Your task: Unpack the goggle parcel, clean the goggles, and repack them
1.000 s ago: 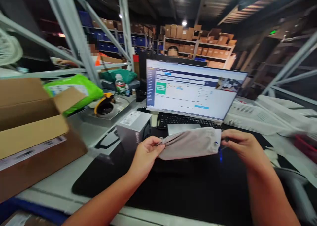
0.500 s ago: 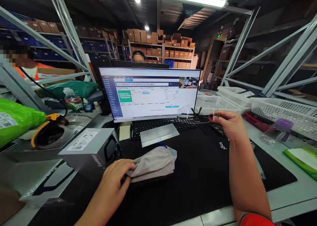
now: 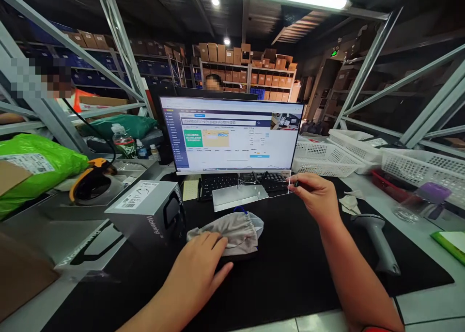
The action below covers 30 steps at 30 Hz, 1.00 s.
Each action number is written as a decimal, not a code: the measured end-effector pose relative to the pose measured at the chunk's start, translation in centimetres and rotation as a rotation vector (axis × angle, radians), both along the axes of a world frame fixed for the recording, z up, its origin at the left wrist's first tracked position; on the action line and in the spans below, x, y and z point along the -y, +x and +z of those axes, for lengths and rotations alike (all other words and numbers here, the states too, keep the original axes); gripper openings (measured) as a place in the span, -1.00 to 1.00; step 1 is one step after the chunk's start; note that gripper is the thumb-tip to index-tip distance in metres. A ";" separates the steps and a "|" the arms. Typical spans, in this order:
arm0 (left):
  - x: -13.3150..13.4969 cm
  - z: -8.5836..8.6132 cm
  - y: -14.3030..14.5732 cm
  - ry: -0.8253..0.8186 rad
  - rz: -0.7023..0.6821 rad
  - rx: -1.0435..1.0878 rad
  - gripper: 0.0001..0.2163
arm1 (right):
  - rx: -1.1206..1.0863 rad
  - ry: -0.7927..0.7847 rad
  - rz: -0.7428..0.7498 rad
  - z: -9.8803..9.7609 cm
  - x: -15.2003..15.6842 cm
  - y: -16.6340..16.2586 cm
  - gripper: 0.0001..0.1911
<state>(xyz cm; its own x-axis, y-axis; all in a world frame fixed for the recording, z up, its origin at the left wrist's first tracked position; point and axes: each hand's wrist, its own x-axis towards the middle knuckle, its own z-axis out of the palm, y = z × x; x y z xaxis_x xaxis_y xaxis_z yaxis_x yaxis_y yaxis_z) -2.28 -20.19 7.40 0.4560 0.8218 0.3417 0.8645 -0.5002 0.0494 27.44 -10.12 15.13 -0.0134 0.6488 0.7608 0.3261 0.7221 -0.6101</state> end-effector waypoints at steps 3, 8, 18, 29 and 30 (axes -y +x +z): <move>-0.8 0.1 0.0 -0.287 0.052 -0.033 -0.62 | 0.034 0.019 -0.003 -0.2 1.0 -1.4 -0.90; -1.8 1.1 -0.1 -0.477 0.018 0.003 -0.64 | 0.083 0.028 0.025 -0.7 1.9 -3.2 -0.89; -1.2 2.4 -0.3 0.012 -0.089 0.181 -0.74 | -0.086 -0.323 0.256 -2.4 1.2 -4.4 -0.90; -4.9 6.8 -1.4 -0.051 0.105 0.825 -0.18 | -0.124 -0.281 0.187 -3.1 1.0 -4.9 -0.92; -5.5 6.9 -1.2 -0.130 0.050 0.917 -0.24 | -0.127 -0.285 0.181 -3.0 1.1 -5.1 -0.91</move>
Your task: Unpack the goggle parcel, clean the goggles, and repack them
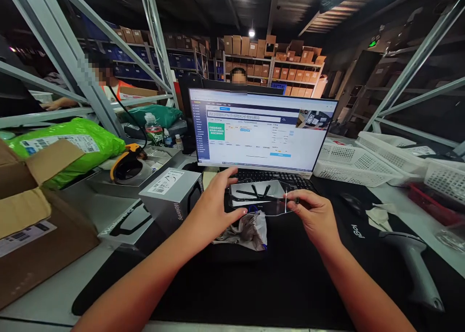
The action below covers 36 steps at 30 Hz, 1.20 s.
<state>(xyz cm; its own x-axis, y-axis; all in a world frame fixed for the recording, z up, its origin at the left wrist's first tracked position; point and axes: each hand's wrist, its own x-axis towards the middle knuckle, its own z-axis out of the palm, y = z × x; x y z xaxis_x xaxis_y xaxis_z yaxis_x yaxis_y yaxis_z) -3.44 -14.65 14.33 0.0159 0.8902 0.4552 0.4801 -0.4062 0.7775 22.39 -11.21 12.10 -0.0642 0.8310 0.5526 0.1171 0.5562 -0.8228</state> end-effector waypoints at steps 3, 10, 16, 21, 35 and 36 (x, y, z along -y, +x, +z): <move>-1.6 0.4 0.6 -0.156 -0.174 0.391 -0.48 | -0.141 -0.148 0.050 -0.2 -0.1 -0.4 -0.76; -2.6 0.6 2.3 -0.446 -0.330 1.073 -0.63 | -0.491 -0.529 0.279 -1.9 -1.9 -1.3 -0.51; -3.0 -1.1 3.2 -0.516 -0.305 1.205 -0.80 | -0.506 -0.442 0.196 -2.6 -2.4 -1.6 -0.45; -3.0 -0.9 2.8 -0.440 -0.391 1.215 -0.79 | -0.333 -0.461 0.308 -1.4 -2.5 -0.2 -0.44; -2.1 -0.2 0.4 -0.101 -0.425 0.333 -0.43 | 0.286 0.212 -0.040 3.8 1.7 5.6 -0.86; -1.9 -0.2 0.5 0.000 -0.346 0.241 -0.29 | 0.351 0.294 -0.094 4.0 2.2 5.4 -0.89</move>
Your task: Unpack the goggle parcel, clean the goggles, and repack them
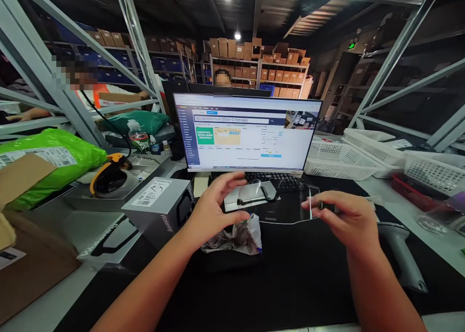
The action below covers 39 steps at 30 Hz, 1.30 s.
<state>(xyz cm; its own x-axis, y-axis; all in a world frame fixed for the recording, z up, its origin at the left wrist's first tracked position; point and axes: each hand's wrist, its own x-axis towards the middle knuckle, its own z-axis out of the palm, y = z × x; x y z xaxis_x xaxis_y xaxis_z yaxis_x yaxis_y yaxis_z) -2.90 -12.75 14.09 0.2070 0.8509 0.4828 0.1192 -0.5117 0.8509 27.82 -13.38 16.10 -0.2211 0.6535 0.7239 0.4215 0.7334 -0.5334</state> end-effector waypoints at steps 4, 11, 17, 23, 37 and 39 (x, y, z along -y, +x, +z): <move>1.2 0.2 0.4 0.293 0.191 -0.398 -0.10 | 0.143 0.211 -0.050 0.1 0.4 -0.7 -0.90; 2.5 0.8 0.4 0.361 0.191 -0.529 -0.30 | 0.220 0.188 0.049 -0.5 -0.1 -1.5 -0.92; 2.8 0.6 0.3 0.374 0.076 -0.514 -0.54 | 0.206 0.096 0.110 -1.0 -0.4 -2.1 -0.89; 3.3 0.8 0.6 0.453 0.103 -0.548 -0.64 | 0.170 0.039 0.123 -1.3 -1.1 -2.3 -0.89; 1.8 -0.6 0.8 0.891 0.271 -0.731 -0.82 | 0.269 0.128 -0.288 2.3 0.3 3.5 -0.66; 1.4 -1.0 0.4 0.915 0.288 -0.696 -0.77 | 0.258 0.136 -0.486 3.1 1.1 7.1 -0.68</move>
<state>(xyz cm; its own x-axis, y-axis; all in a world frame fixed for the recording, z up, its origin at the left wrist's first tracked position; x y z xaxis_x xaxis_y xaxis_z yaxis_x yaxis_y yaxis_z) -2.46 -14.14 13.05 0.5231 0.3061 0.7954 0.6222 -0.7749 -0.1110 34.97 -14.50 19.19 -0.0989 0.6292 0.7710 0.8318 0.4776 -0.2830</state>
